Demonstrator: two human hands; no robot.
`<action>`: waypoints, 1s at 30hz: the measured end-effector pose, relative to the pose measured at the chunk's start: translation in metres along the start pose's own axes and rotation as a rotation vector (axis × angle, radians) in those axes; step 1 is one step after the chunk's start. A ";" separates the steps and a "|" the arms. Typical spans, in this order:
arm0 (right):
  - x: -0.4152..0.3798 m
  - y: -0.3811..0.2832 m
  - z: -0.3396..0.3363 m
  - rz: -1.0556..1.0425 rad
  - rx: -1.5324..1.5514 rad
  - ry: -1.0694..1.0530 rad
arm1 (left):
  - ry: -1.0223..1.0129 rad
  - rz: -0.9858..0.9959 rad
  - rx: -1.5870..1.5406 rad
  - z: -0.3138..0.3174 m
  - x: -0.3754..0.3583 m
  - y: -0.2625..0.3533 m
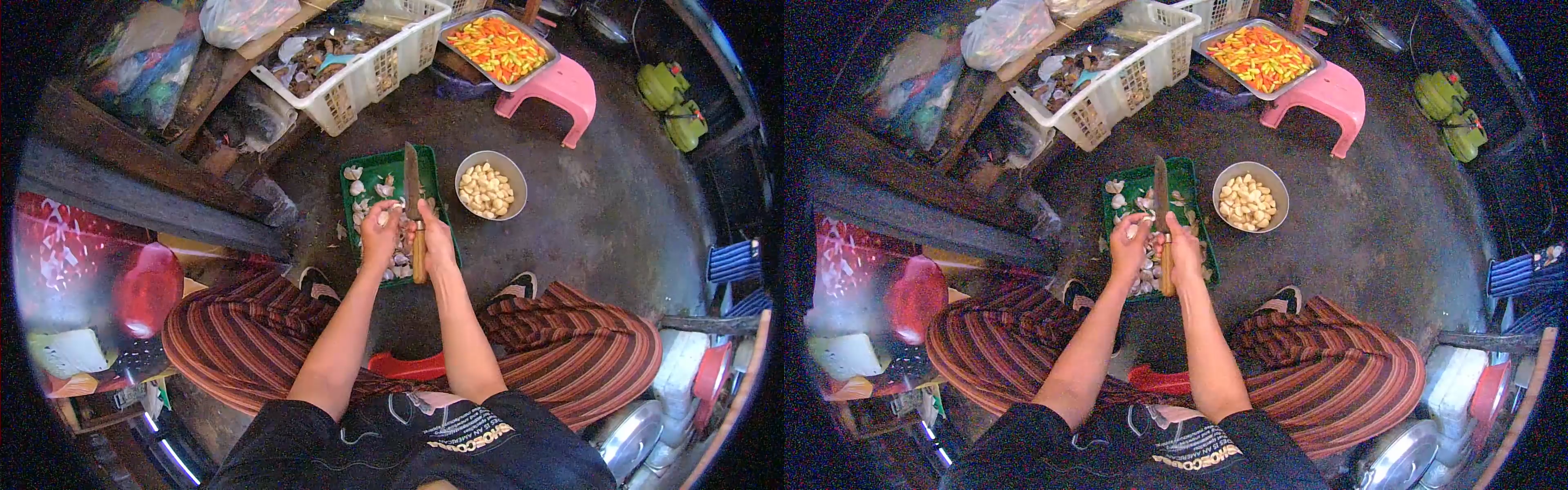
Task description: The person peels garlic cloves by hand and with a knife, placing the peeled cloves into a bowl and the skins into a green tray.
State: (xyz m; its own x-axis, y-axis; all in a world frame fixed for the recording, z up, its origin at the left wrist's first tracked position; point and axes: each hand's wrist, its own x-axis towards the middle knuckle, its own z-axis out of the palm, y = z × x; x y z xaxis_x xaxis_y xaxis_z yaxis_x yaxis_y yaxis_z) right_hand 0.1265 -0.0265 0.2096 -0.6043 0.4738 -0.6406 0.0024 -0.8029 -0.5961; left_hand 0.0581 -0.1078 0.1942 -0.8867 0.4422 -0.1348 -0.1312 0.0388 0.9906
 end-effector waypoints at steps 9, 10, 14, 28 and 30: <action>0.024 0.011 -0.031 -0.398 -0.674 0.272 | -0.091 -0.170 -0.712 -0.020 0.023 -0.001; 0.014 0.004 -0.026 -0.530 -0.863 0.327 | -0.091 -0.171 -0.712 -0.023 0.025 -0.002; 0.009 0.006 -0.029 -0.795 -1.172 0.343 | -0.138 -0.189 -0.690 -0.027 0.027 0.000; -0.003 0.005 0.001 -0.434 -0.615 -0.169 | -0.136 -0.259 -0.648 -0.025 0.025 -0.010; -0.004 0.006 0.002 -0.444 -0.591 -0.159 | -0.108 -0.266 -0.657 -0.023 0.025 -0.008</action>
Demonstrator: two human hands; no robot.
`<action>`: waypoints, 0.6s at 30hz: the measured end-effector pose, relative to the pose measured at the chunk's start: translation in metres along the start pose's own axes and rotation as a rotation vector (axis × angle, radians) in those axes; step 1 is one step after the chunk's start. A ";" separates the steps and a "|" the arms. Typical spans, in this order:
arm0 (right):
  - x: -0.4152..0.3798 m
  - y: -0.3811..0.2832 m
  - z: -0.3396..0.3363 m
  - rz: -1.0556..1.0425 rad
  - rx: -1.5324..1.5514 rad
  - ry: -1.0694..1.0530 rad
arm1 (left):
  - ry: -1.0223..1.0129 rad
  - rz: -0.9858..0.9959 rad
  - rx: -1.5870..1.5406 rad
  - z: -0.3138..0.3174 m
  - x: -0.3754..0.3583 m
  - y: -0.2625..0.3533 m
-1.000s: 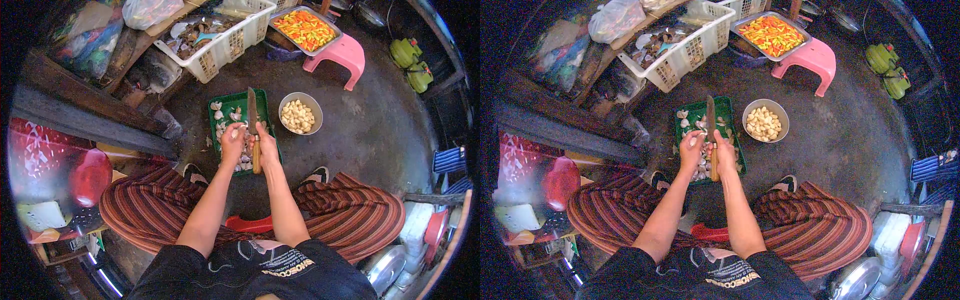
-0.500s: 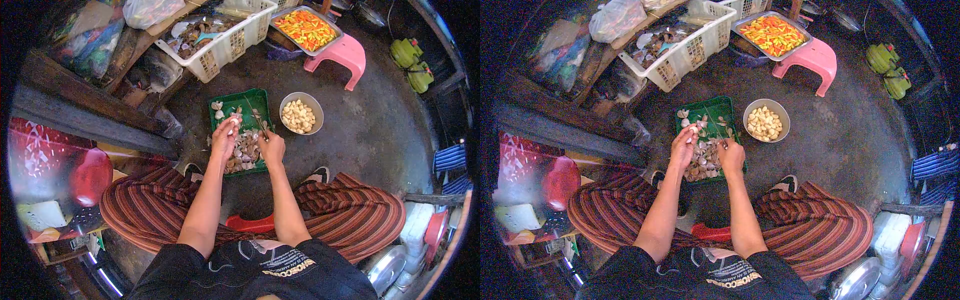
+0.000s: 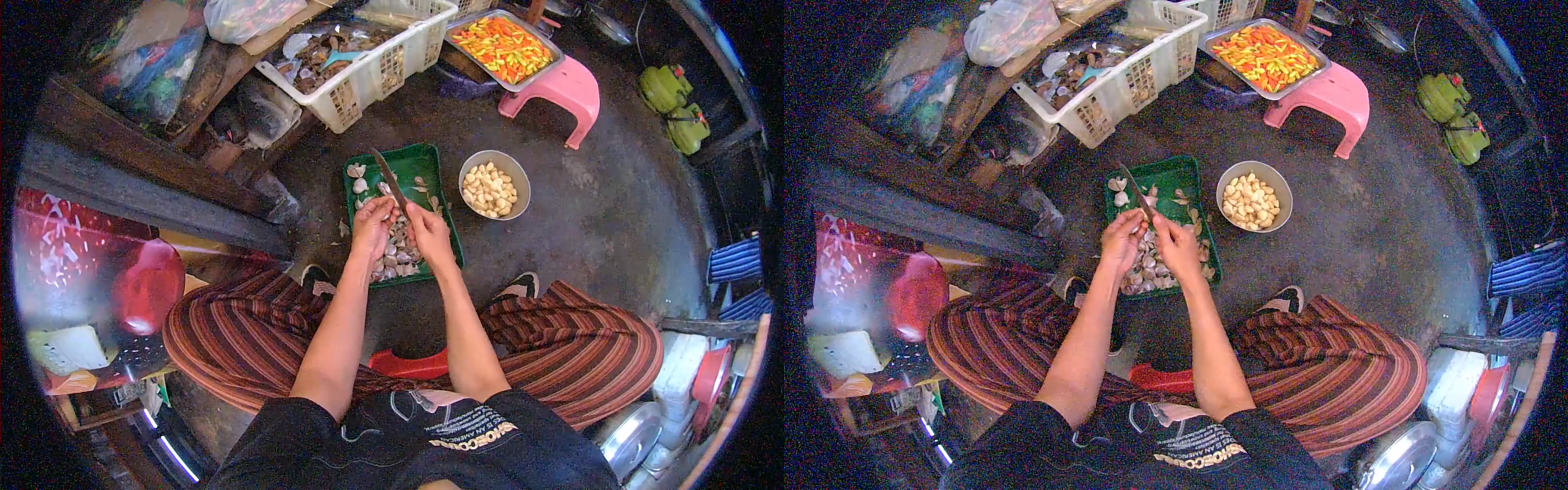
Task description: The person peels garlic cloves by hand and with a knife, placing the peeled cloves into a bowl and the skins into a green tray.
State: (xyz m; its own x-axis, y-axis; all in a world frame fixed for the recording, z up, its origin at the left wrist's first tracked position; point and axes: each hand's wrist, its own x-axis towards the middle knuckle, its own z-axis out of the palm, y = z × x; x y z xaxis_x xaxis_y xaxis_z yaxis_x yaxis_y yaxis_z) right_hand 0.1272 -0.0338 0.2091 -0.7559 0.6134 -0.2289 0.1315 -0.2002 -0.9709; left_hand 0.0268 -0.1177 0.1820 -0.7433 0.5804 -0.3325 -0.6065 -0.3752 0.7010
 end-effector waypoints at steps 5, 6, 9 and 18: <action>0.003 0.008 0.003 -0.076 -0.195 0.102 | 0.040 0.050 0.038 0.009 -0.003 -0.001; 0.001 0.007 0.005 -0.076 -0.195 0.102 | 0.030 0.071 0.077 0.009 -0.002 -0.002; -0.001 0.009 0.013 -0.202 -0.241 0.261 | 0.026 0.118 0.168 0.011 -0.003 -0.007; 0.004 0.007 -0.001 0.045 0.094 0.051 | 0.074 0.052 0.173 0.008 -0.002 -0.006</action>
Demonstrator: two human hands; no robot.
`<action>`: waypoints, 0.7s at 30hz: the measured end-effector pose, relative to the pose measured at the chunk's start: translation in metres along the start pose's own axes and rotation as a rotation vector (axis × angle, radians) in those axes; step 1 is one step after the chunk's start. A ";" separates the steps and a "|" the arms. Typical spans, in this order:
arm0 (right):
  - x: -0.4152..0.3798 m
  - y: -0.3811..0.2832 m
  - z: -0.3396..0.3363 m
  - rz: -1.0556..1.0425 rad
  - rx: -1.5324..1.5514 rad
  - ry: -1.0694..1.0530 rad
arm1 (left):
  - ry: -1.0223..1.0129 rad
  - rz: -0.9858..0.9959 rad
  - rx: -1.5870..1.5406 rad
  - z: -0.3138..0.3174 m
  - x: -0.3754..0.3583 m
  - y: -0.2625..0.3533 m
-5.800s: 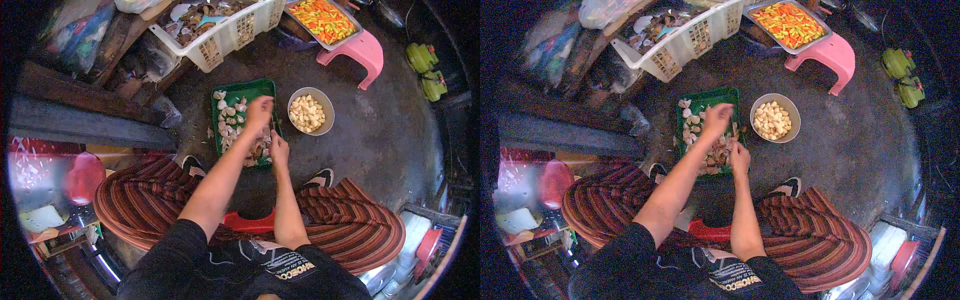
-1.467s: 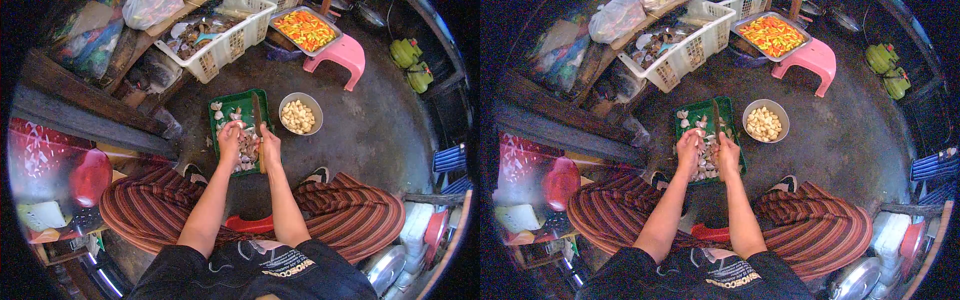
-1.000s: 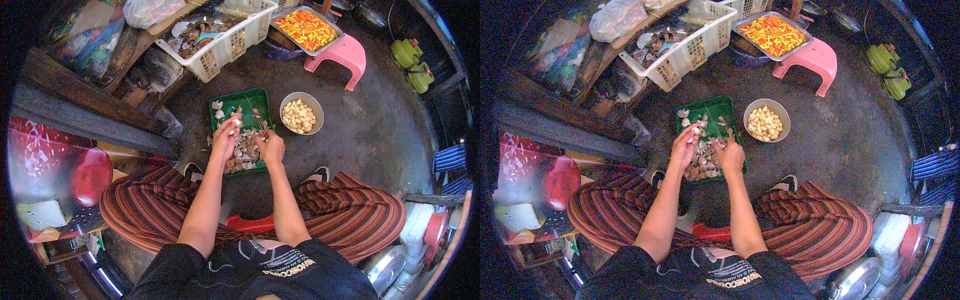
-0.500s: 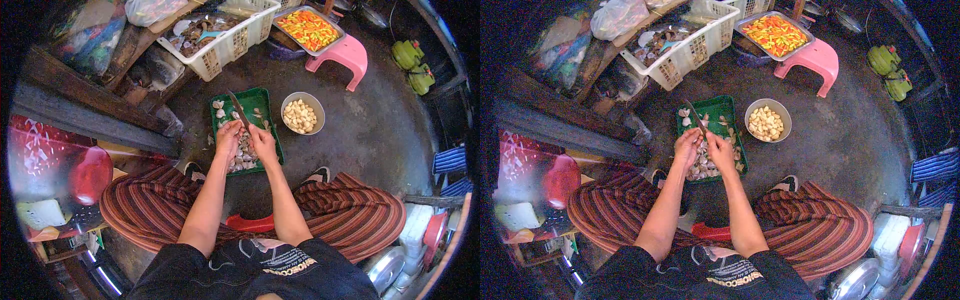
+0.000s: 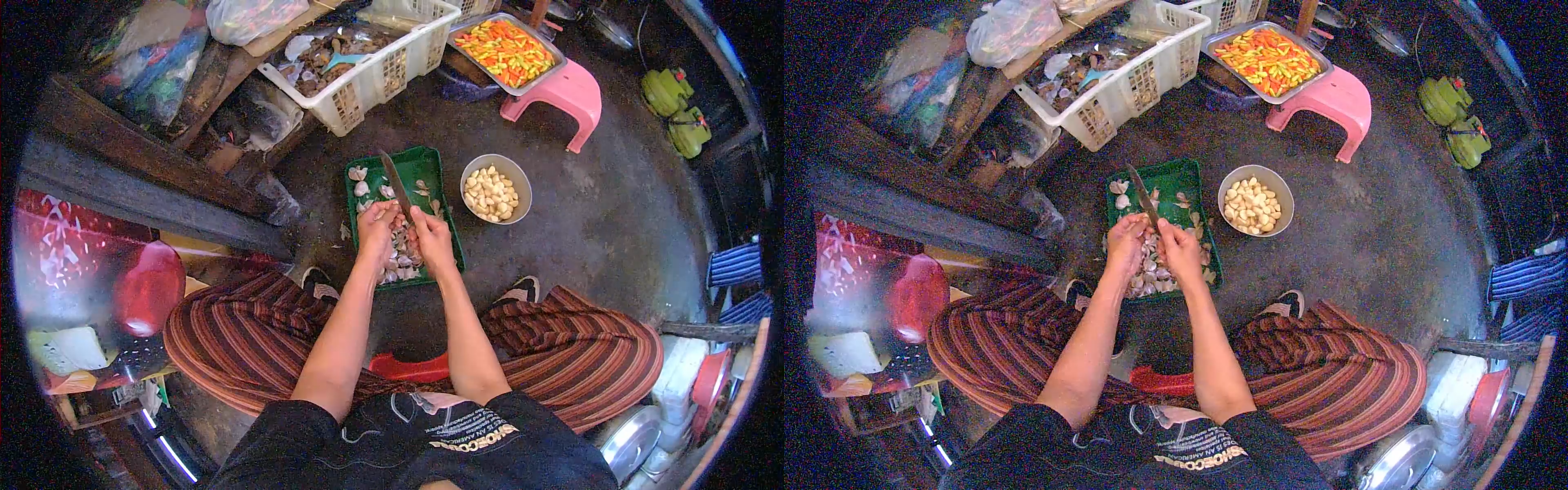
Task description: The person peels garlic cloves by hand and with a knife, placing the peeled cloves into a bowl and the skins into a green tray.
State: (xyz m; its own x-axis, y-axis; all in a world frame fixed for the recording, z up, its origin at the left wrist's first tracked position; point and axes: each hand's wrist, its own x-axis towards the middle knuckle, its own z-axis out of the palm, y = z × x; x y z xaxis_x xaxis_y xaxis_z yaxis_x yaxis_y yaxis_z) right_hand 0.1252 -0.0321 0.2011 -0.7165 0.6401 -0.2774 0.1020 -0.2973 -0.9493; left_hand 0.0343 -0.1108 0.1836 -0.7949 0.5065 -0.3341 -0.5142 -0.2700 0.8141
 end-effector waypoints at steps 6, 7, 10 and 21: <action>-0.001 -0.001 -0.004 0.104 0.122 -0.016 | -0.018 -0.098 -0.096 -0.005 0.004 0.006; 0.000 0.001 -0.003 0.086 0.097 -0.010 | -0.019 -0.100 -0.096 -0.005 0.004 0.006; 0.001 0.004 -0.001 0.053 0.083 0.014 | -0.028 -0.115 -0.107 -0.004 0.002 0.010; -0.002 -0.002 -0.003 0.058 0.127 0.063 | -0.040 -0.059 0.030 0.006 -0.001 0.009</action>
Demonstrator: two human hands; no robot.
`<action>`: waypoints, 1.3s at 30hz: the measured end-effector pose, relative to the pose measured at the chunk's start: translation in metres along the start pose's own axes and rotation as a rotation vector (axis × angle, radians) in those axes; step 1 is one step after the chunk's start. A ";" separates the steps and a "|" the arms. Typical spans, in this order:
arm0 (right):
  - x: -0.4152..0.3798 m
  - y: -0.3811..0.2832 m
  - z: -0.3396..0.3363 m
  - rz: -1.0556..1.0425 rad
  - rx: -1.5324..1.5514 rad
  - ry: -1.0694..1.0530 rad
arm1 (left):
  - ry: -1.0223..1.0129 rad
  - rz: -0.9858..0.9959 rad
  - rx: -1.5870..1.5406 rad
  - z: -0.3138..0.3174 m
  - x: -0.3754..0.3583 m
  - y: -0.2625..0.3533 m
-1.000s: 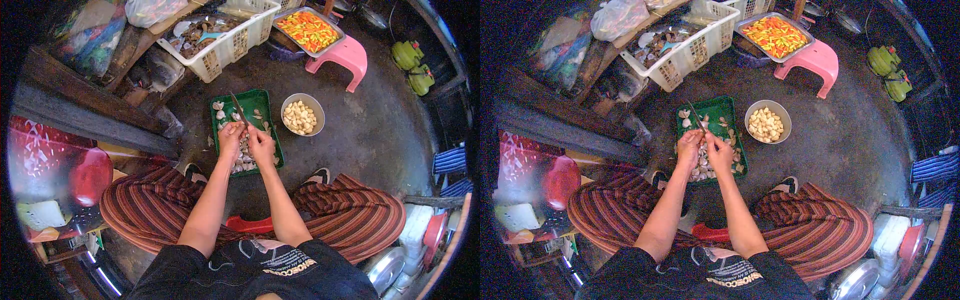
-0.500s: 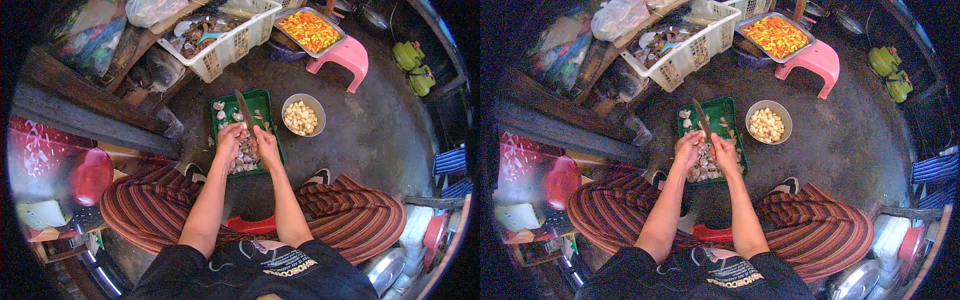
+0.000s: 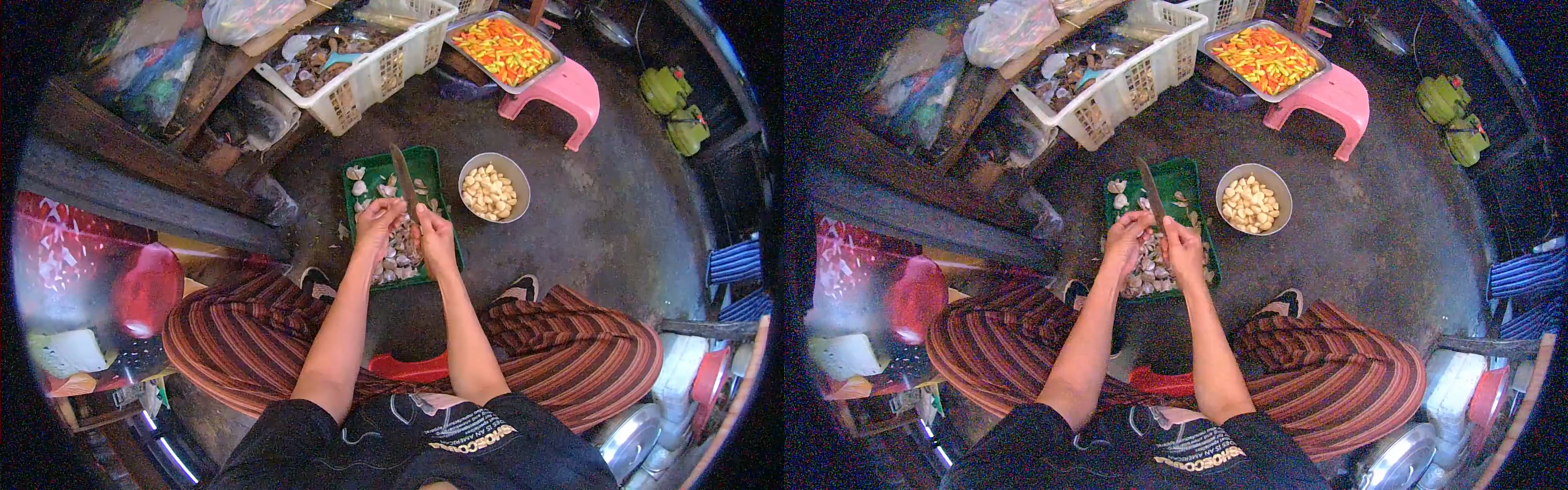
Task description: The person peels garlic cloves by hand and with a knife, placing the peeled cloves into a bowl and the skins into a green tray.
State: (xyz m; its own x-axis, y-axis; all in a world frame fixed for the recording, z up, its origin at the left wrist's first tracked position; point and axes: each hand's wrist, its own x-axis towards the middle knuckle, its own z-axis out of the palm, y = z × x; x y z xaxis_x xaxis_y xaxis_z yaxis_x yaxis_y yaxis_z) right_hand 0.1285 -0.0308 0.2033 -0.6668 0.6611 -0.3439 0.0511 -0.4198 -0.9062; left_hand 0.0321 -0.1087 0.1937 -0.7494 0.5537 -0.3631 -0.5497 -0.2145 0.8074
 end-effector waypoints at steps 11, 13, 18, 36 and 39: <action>0.002 -0.004 -0.012 0.218 0.331 -0.060 | -0.018 0.023 0.110 0.008 0.000 -0.002; 0.001 -0.005 -0.012 0.217 0.308 -0.049 | -0.003 0.019 0.099 0.008 0.000 -0.003; 0.006 0.002 -0.018 0.176 0.279 0.019 | -0.073 -0.002 0.100 0.005 0.003 -0.008; 0.024 0.057 -0.047 0.117 -0.147 0.297 | -0.188 -0.132 0.030 0.075 0.014 -0.012; 0.035 0.081 -0.058 0.113 -0.286 0.301 | -0.351 -0.200 0.107 0.114 0.025 -0.009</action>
State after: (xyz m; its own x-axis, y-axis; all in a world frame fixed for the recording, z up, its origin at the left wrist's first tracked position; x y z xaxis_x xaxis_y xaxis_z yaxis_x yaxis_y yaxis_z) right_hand 0.1527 -0.0056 0.1041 -0.4006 0.7910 -0.4625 0.3439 -0.3381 -0.8761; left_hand 0.0601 -0.0011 0.2306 -0.4500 0.8207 -0.3521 -0.6161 0.0001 0.7877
